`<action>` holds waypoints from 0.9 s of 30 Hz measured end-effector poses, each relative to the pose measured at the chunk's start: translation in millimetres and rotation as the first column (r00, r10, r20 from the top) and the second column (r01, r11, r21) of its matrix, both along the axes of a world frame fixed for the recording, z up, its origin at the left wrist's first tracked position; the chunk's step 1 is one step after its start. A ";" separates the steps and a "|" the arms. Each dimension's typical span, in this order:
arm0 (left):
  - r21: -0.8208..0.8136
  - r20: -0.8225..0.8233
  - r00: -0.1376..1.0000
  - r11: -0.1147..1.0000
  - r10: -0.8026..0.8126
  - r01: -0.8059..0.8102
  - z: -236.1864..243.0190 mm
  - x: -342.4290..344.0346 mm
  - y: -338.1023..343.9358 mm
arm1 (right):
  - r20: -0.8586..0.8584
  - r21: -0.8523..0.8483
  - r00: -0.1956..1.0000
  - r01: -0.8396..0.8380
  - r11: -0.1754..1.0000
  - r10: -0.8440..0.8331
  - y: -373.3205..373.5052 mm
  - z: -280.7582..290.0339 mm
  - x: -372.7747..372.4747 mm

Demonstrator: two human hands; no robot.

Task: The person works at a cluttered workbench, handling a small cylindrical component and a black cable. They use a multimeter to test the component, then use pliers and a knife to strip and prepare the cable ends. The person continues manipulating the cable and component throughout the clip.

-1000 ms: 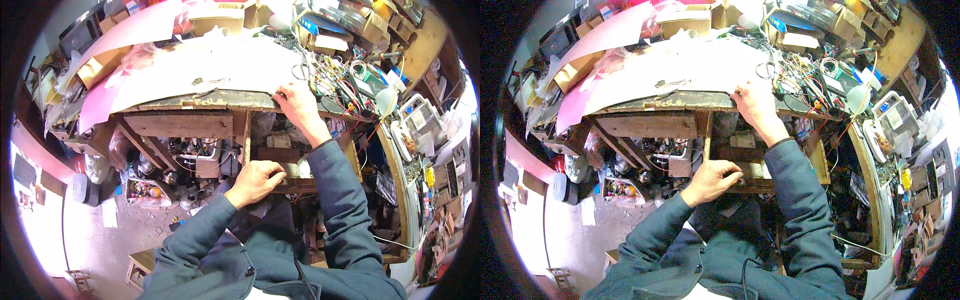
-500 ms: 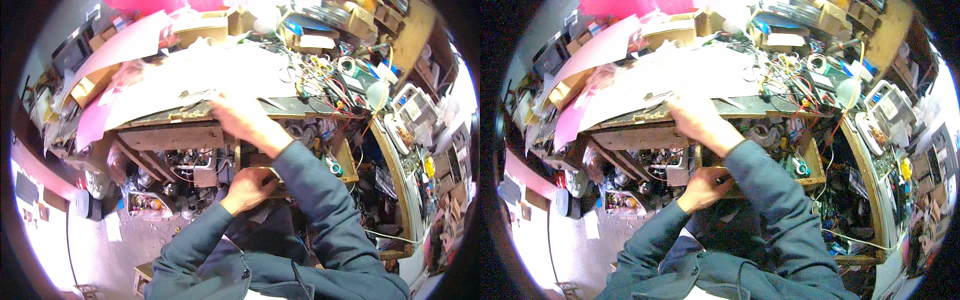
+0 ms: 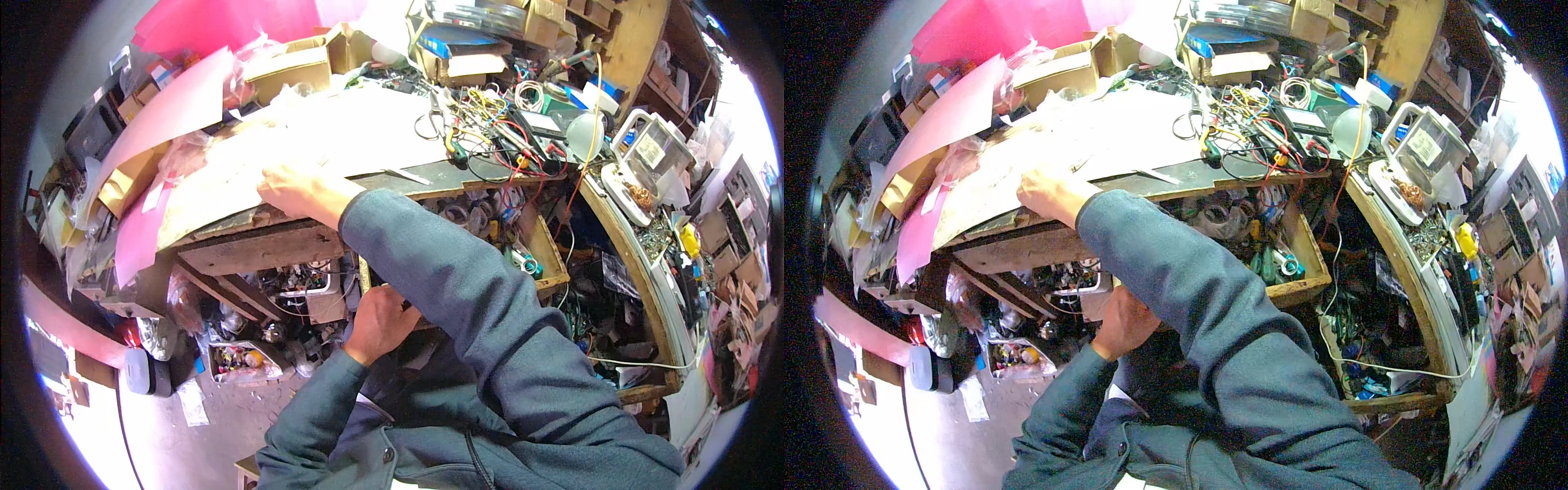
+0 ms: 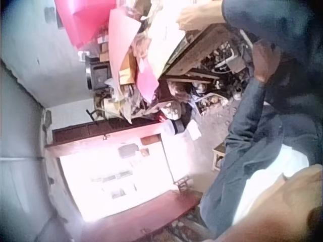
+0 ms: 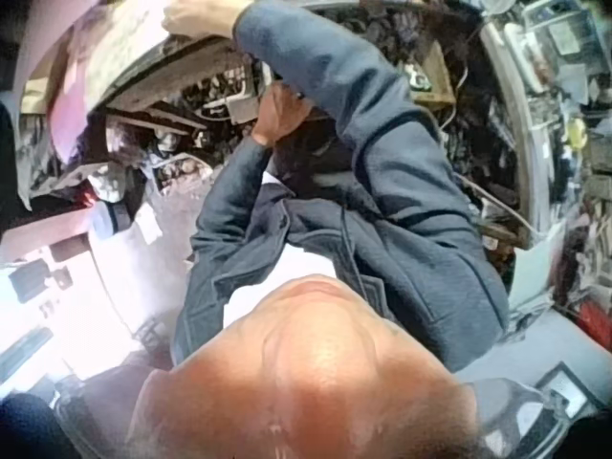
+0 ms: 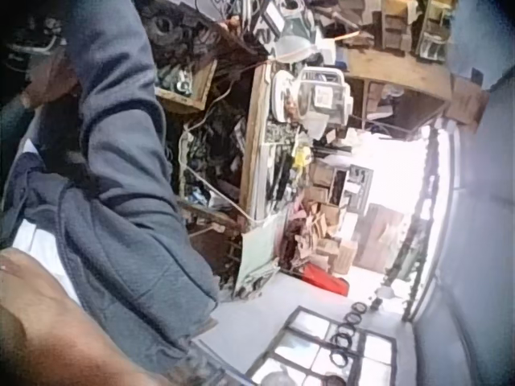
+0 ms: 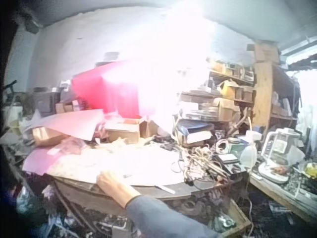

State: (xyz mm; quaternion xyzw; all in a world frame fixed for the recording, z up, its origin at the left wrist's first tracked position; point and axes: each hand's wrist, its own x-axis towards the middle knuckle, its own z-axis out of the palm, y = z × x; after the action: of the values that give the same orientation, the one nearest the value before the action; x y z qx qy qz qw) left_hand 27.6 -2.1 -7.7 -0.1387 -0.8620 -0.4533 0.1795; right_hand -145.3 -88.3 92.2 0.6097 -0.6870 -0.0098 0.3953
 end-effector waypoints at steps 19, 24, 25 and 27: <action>0.001 0.076 0.997 1.000 0.001 -0.001 11.4 2.7 3.7 | 0.147 -0.027 0.987 0.065 0.998 -0.060 125.2 36.3 -46.2; -0.062 0.051 0.999 0.998 -0.013 0.016 12.5 -2.4 6.1 | 0.226 0.078 0.924 0.299 0.951 -0.309 187.3 29.1 -70.5; -0.039 0.044 0.999 0.999 -0.009 0.011 13.3 -2.0 7.1 | 0.216 0.087 0.915 0.330 0.940 -0.342 192.7 28.3 -71.2; 0.006 0.033 0.999 1.000 -0.001 0.001 14.4 1.1 6.9 | 0.224 0.100 0.898 0.366 0.925 -0.379 208.0 27.7 -72.5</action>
State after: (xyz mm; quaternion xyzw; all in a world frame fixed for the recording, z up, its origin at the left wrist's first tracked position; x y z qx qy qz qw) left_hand 28.7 4.8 6.7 -0.1310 -0.8635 -0.4582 0.1653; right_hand -217.7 119.7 120.0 0.4746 -0.8329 -0.0308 0.2832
